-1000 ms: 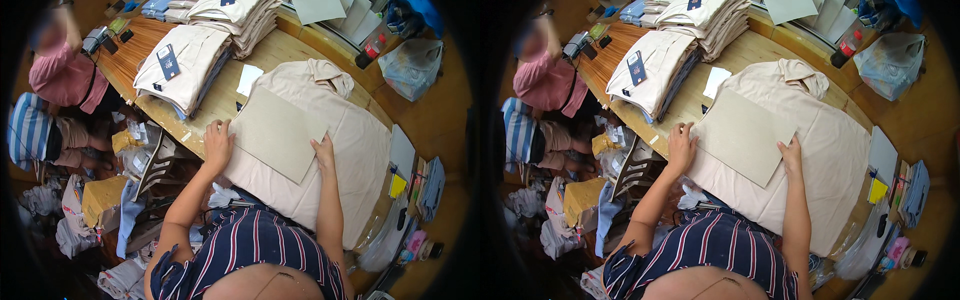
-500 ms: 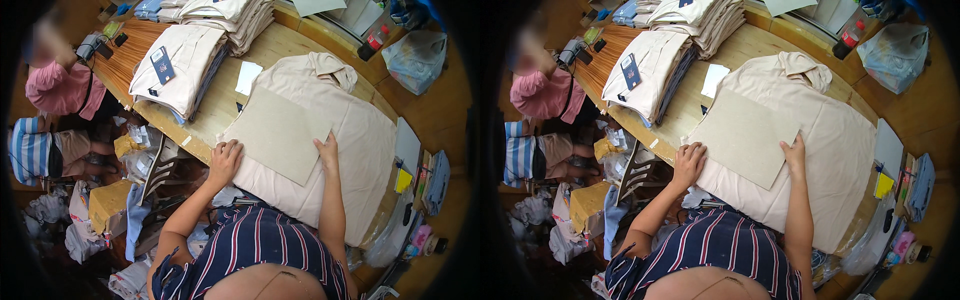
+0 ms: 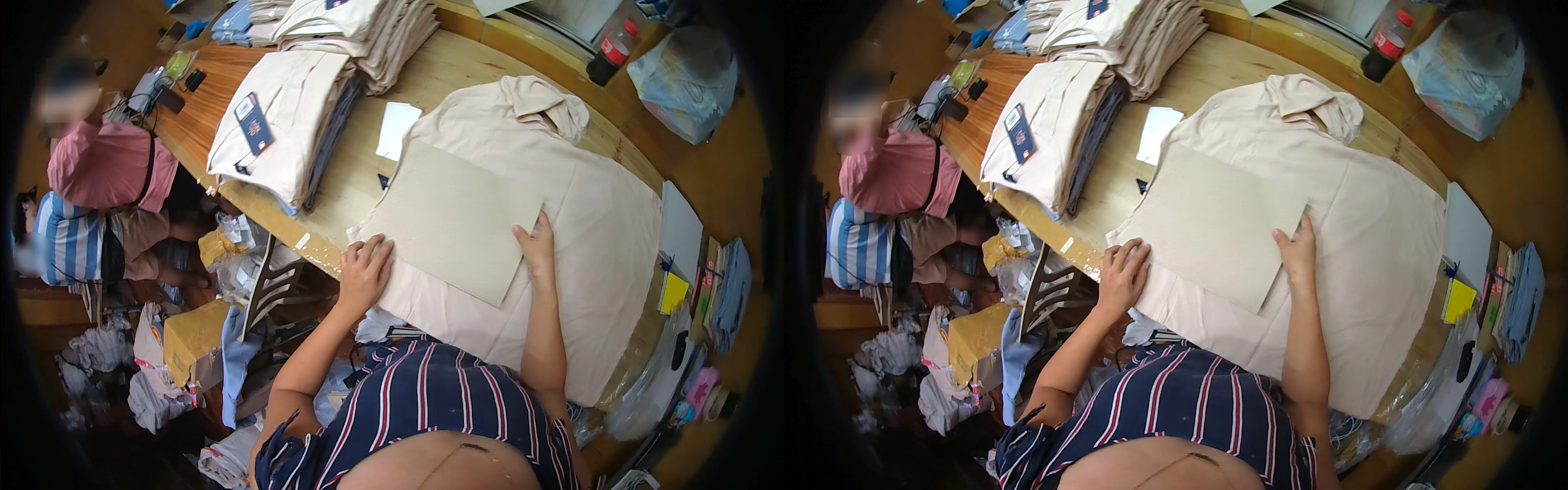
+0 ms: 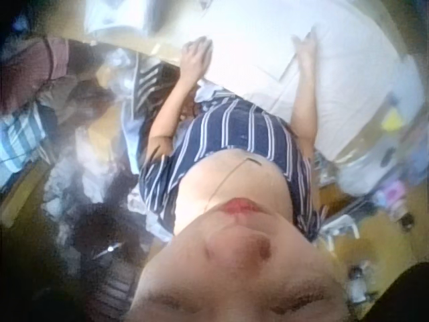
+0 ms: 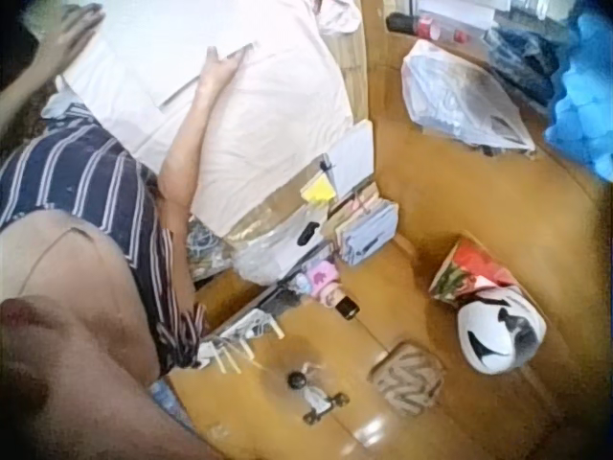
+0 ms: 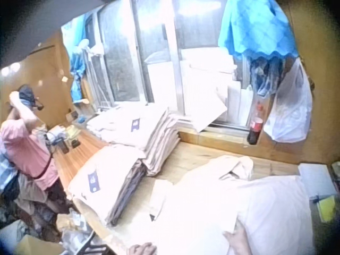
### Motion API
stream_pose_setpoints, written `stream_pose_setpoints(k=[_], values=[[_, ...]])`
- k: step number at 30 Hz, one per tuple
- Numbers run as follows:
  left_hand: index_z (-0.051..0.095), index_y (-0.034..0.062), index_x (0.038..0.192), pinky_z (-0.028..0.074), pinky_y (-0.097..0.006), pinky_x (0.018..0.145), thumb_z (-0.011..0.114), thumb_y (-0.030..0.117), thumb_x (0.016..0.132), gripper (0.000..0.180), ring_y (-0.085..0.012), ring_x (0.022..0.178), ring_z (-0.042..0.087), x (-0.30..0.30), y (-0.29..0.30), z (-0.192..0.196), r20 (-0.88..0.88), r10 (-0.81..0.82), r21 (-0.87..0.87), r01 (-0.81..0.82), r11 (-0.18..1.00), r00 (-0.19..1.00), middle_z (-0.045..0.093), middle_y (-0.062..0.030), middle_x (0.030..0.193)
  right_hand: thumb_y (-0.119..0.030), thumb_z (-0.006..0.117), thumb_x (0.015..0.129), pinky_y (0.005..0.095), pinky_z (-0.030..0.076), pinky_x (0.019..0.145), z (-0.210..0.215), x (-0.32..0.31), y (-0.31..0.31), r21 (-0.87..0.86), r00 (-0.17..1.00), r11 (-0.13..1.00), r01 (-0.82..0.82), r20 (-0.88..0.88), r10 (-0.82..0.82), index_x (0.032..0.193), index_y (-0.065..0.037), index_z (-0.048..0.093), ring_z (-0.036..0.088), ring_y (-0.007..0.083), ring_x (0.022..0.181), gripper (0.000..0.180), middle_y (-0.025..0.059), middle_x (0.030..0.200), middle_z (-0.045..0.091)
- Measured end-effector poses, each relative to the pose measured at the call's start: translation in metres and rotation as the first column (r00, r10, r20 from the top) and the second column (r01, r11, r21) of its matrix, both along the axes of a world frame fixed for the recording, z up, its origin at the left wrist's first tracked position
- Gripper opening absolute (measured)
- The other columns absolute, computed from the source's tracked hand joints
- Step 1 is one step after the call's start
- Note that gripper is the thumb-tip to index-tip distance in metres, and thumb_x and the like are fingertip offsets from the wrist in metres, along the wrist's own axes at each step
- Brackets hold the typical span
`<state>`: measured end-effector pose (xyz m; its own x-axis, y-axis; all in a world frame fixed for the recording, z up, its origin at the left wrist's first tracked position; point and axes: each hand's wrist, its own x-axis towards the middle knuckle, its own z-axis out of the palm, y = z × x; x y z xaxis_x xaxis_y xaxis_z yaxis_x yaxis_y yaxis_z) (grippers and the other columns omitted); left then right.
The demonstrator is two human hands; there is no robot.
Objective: The person folds a shirt by placing it flat on a table with a cardboard insert, folding the sleeves and sides over the cardboard, and then folding the bottom up to complete the package.
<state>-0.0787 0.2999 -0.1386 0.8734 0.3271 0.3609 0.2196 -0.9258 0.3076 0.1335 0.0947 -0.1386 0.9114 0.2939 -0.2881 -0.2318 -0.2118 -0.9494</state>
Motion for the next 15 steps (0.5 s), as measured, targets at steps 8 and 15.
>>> stream_pose_setpoints(k=[8,15], values=[[0.055,0.0097,0.100,0.035,-0.038,0.077,0.060,0.015,0.069,0.031,-0.0284,0.089,0.044,0.003,-0.002,0.010,-0.113,0.019,-0.005,-0.019,1.000,0.993,0.050,-0.0066,0.105,-0.011,0.058,0.076,0.0263,0.045,0.065,0.046,0.033,-0.033,-0.372,0.997,0.928,-0.026,0.060,0.052,0.124,-0.001,0.031,0.058,0.0176,0.072,0.056,0.0128,0.080,0.060],[0.054,-0.0014,0.087,0.037,-0.038,0.071,0.047,0.004,0.076,0.014,-0.0319,0.080,0.046,0.164,0.049,0.020,0.075,-0.057,-0.127,0.066,0.990,0.996,0.052,-0.0172,0.086,-0.002,0.036,0.080,0.0354,0.037,0.085,0.031,0.202,-0.202,-0.655,0.649,0.510,0.558,0.727,0.223,0.111,-0.005,0.048,0.047,0.0287,0.099,0.033,0.0130,0.107,0.053]])
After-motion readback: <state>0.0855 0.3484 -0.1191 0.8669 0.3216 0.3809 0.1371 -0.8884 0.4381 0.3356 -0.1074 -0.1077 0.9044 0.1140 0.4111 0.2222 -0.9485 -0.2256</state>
